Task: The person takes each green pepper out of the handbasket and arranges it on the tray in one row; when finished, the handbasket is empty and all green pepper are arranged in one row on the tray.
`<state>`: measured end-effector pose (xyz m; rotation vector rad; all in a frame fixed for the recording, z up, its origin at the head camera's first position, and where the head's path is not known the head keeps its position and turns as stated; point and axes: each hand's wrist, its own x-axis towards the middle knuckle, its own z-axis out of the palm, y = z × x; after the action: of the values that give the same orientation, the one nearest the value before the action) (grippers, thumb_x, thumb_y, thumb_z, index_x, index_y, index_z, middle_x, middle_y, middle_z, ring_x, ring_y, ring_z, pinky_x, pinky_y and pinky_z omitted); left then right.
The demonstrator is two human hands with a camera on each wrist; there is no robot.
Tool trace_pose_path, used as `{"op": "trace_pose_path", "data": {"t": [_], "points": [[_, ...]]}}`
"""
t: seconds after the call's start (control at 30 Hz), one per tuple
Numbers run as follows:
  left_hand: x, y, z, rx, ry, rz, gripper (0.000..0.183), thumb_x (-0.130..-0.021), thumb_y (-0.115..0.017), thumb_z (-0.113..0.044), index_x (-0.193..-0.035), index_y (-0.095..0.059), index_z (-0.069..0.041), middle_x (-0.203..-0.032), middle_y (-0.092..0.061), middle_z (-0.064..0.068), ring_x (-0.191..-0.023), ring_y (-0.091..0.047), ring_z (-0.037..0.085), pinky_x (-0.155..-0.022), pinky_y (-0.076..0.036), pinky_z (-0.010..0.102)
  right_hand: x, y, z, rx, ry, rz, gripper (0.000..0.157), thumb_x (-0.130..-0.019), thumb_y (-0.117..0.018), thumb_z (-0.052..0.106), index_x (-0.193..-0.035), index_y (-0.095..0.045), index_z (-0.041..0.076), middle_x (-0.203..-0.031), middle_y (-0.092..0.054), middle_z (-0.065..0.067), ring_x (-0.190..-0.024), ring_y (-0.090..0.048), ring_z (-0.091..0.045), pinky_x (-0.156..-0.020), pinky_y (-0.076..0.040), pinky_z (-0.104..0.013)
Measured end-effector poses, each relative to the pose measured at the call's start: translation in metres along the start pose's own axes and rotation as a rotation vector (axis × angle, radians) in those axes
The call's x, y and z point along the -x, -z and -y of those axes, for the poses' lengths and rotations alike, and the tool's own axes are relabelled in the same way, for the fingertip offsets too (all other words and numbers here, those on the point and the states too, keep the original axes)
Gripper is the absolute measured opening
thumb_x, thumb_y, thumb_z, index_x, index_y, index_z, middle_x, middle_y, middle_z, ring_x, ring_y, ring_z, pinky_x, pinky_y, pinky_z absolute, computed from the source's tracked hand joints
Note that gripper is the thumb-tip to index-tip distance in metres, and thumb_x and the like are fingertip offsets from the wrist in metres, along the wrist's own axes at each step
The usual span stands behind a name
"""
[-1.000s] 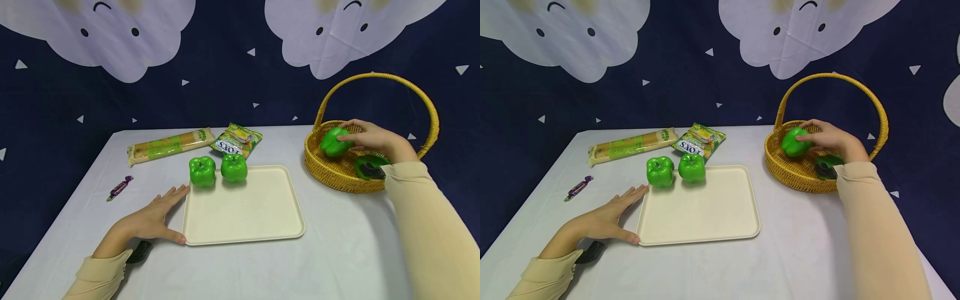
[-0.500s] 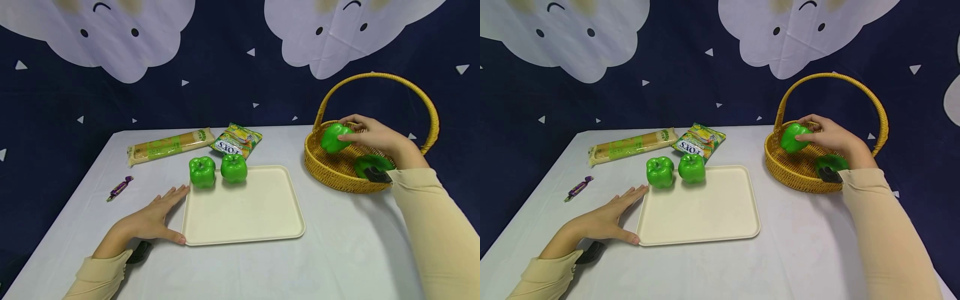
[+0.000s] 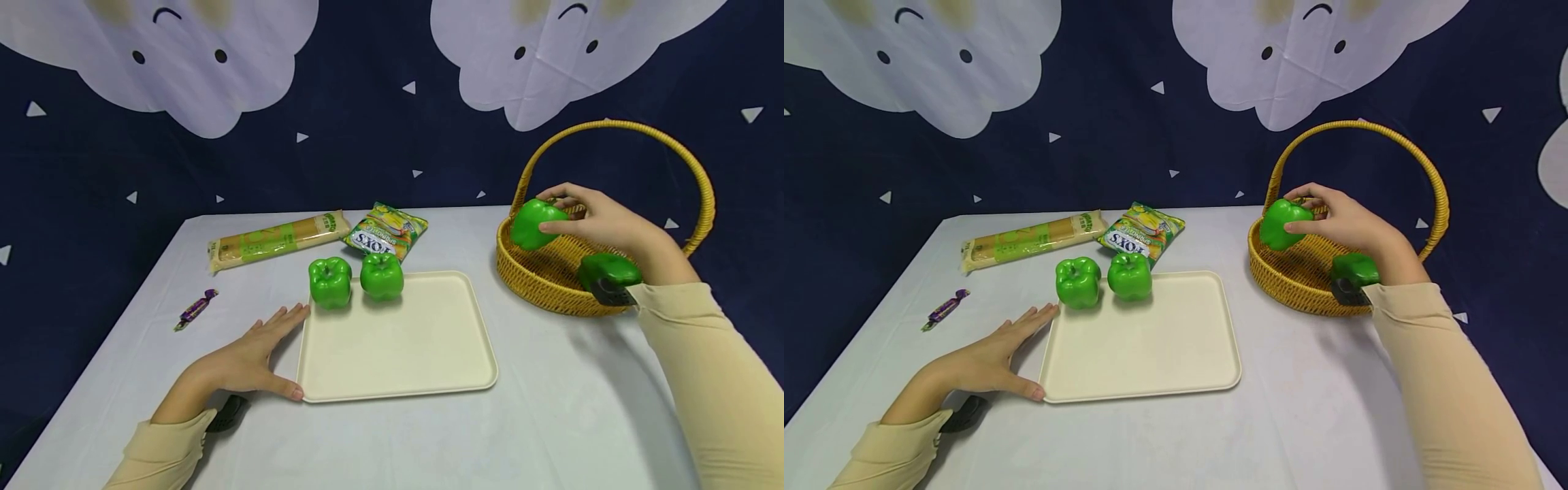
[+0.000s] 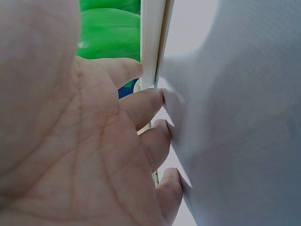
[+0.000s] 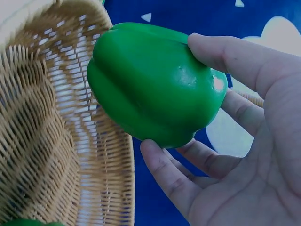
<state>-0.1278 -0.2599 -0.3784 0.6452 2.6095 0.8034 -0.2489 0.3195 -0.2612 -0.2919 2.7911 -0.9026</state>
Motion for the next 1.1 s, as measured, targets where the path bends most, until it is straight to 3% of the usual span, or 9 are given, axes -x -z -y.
{"op": "trace_pose_path", "data": {"t": [0.27, 0.4, 0.6, 0.73, 0.8, 0.9, 1.1], "points": [[0.0, 0.0, 0.0, -0.002, -0.002, -0.002, 0.139, -0.068, -0.095, -0.062, -0.173, -0.019, -0.014, -0.179, -0.016, 0.023, -0.164, -0.008, 0.055, -0.126, -0.004, 0.082, 0.001, -0.012, 0.019, 0.007, 0.106, -0.012, 0.062, -0.103, -0.074, 0.032, -0.158, -0.048, 0.019, -0.157, -0.048, -0.022, -0.136, -0.052, -0.044, -0.108, -0.046, -0.062], [0.0, 0.0, 0.0, -0.003, -0.001, -0.001, 0.139, -0.068, -0.095, -0.062, -0.173, -0.019, -0.014, -0.179, -0.016, 0.023, -0.164, -0.008, 0.055, -0.126, -0.004, 0.082, 0.002, -0.018, 0.03, 0.009, 0.146, -0.026, 0.06, -0.101, -0.077, 0.029, -0.155, -0.052, 0.02, -0.152, -0.054, -0.017, -0.134, -0.058, -0.042, -0.109, -0.049, -0.049], [0.0, 0.0, 0.0, -0.012, -0.002, -0.002, 0.139, -0.067, -0.095, -0.063, -0.173, -0.02, -0.014, -0.179, -0.016, 0.023, -0.164, -0.009, 0.055, -0.126, -0.004, 0.081, 0.007, -0.028, 0.048, 0.003, 0.187, -0.022, 0.059, -0.099, -0.079, 0.029, -0.152, -0.054, 0.021, -0.148, -0.057, -0.012, -0.137, -0.057, -0.037, -0.111, -0.052, -0.048], [0.001, -0.001, 0.001, -0.013, 0.003, -0.01, 0.139, -0.067, -0.095, -0.063, -0.173, -0.02, -0.014, -0.179, -0.017, 0.023, -0.164, -0.01, 0.055, -0.126, -0.006, 0.081, 0.005, -0.04, 0.058, -0.009, 0.244, -0.017, 0.058, -0.098, -0.081, 0.024, -0.15, -0.055, 0.019, -0.145, -0.058, -0.013, -0.13, -0.059, -0.031, -0.102, -0.054, -0.021], [0.001, -0.001, 0.001, -0.013, 0.008, -0.013, 0.14, -0.066, -0.096, -0.062, -0.173, -0.02, -0.013, -0.179, -0.019, 0.023, -0.164, -0.012, 0.054, -0.126, -0.006, 0.081, 0.004, -0.047, 0.063, -0.019, 0.276, -0.016, 0.059, -0.097, -0.082, 0.021, -0.15, -0.056, 0.017, -0.144, -0.059, -0.013, -0.128, -0.061, -0.031, -0.098, -0.053, -0.014], [0.0, -0.001, 0.0, -0.013, 0.018, -0.011, 0.141, -0.066, -0.097, -0.061, -0.173, -0.02, -0.011, -0.178, -0.021, 0.022, -0.164, -0.015, 0.052, -0.127, -0.006, 0.08, 0.002, -0.057, 0.07, -0.036, 0.312, -0.011, 0.062, -0.094, -0.084, 0.017, -0.149, -0.055, 0.013, -0.146, -0.06, -0.013, -0.128, -0.063, -0.031, -0.101, -0.056, -0.019], [-0.005, -0.002, -0.001, -0.042, 0.033, 0.001, 0.141, -0.066, -0.097, -0.06, -0.172, -0.021, -0.007, -0.176, -0.025, 0.026, -0.163, -0.022, 0.051, -0.128, -0.011, 0.077, 0.0, -0.074, 0.075, -0.057, 0.338, 0.005, 0.073, -0.09, -0.089, 0.014, -0.152, -0.051, 0.006, -0.156, -0.055, -0.016, -0.136, -0.061, -0.035, -0.111, -0.057, -0.044]]}}
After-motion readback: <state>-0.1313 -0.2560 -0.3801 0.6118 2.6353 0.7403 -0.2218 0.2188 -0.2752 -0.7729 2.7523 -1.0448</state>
